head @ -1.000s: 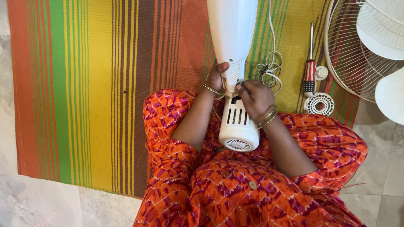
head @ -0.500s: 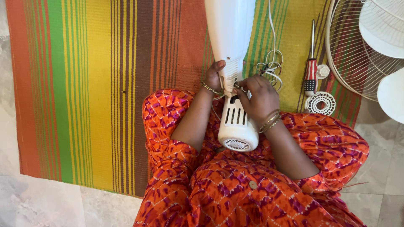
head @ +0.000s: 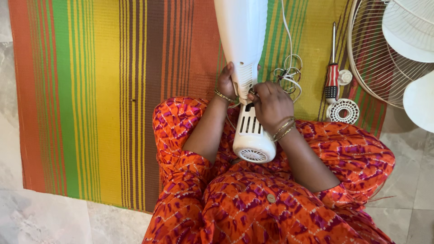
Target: The person sits on a mat and uses a screwdriver to remove screws from the base of a white pedestal fan. They detach the fan's neck from the base, then reattach it and tighten the screws.
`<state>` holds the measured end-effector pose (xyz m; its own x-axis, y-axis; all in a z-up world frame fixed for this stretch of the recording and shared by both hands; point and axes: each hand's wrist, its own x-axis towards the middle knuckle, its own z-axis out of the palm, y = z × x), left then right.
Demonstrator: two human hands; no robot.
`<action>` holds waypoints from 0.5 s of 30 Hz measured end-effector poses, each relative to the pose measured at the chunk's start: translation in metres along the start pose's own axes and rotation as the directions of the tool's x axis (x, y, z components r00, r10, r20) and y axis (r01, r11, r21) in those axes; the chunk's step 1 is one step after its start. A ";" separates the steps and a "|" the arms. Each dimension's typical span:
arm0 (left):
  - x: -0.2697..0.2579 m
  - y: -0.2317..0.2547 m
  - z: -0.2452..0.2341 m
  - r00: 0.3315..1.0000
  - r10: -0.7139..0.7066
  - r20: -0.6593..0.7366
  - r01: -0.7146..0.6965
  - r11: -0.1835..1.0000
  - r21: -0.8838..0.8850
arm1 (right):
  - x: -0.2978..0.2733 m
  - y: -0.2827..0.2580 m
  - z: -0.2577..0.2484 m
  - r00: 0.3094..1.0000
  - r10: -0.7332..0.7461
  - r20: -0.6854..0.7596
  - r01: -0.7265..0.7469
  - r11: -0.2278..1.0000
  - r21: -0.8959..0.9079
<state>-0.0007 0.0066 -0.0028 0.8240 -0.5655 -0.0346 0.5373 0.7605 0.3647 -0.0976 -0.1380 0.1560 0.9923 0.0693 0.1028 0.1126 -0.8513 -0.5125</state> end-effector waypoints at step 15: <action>0.003 0.002 0.014 0.995 0.093 -0.018 -0.091 0.992 0.091 | -0.001 0.022 0.017 0.939 0.313 0.142 -0.341 0.902 0.266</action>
<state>0.0003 0.0022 0.0105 0.8736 -0.4863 -0.0175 0.4413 0.7764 0.4499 -0.0952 -0.1475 0.1302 0.9744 -0.1279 -0.1850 -0.2231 -0.6531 -0.7237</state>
